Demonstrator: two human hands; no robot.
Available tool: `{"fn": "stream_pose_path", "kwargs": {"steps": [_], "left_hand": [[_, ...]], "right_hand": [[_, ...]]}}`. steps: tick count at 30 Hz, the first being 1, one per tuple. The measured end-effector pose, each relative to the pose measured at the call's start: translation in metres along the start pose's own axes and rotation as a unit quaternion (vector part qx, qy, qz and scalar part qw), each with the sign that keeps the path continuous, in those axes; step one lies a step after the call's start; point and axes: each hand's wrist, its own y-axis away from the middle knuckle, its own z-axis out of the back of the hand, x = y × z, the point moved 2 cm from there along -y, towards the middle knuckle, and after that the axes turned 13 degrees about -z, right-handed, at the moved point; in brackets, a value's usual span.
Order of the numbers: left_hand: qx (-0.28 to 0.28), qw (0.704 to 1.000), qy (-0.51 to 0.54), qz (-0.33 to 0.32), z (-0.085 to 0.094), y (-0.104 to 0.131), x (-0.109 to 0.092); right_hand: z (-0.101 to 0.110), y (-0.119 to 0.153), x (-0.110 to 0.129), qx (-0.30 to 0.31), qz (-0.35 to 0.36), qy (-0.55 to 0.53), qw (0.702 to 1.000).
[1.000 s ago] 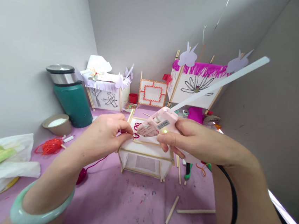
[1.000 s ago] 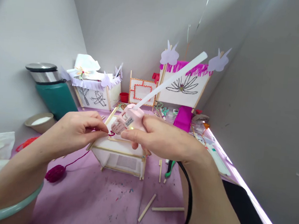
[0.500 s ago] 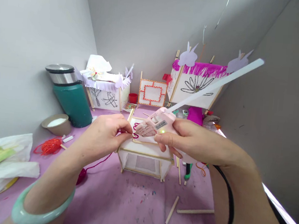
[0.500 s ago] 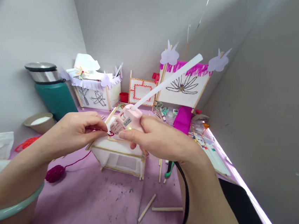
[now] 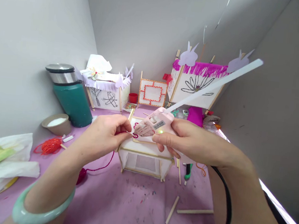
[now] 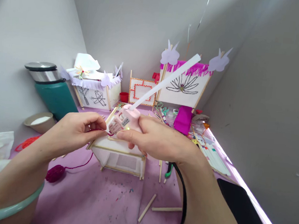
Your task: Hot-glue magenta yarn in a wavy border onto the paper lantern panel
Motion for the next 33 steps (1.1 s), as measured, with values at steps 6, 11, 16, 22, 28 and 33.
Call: {"fn": "stream_pose_path", "kwargs": {"steps": [6,11,16,22,28,33], "left_hand": [[0.014,1.000,-0.015,0.009,0.0006,-0.0015,-0.0014],[0.012,0.999,-0.023,0.035,0.0020,-0.0028,-0.0039],[0.014,0.999,-0.015,0.035,0.0013,-0.0027,-0.0037],[0.016,0.999,-0.032,0.027,0.0010,-0.0048,-0.0029],[0.017,0.999,-0.031,0.031,0.0015,-0.0038,-0.0021],[0.013,0.999,-0.014,0.048,0.0047,-0.0010,-0.0022]], "right_hand": [[0.0022,0.0028,-0.0020,-0.021,-0.014,0.006,1.000],[0.0028,0.0011,-0.0074,-0.015,-0.006,-0.001,1.000],[0.0046,0.0024,-0.0091,-0.024,-0.014,0.000,1.000],[0.0023,0.0013,-0.0041,-0.001,-0.011,0.017,1.000],[0.0017,0.0007,-0.0031,-0.007,-0.008,0.027,1.000],[0.0020,0.0002,-0.0065,-0.016,-0.021,0.008,1.000]]}}
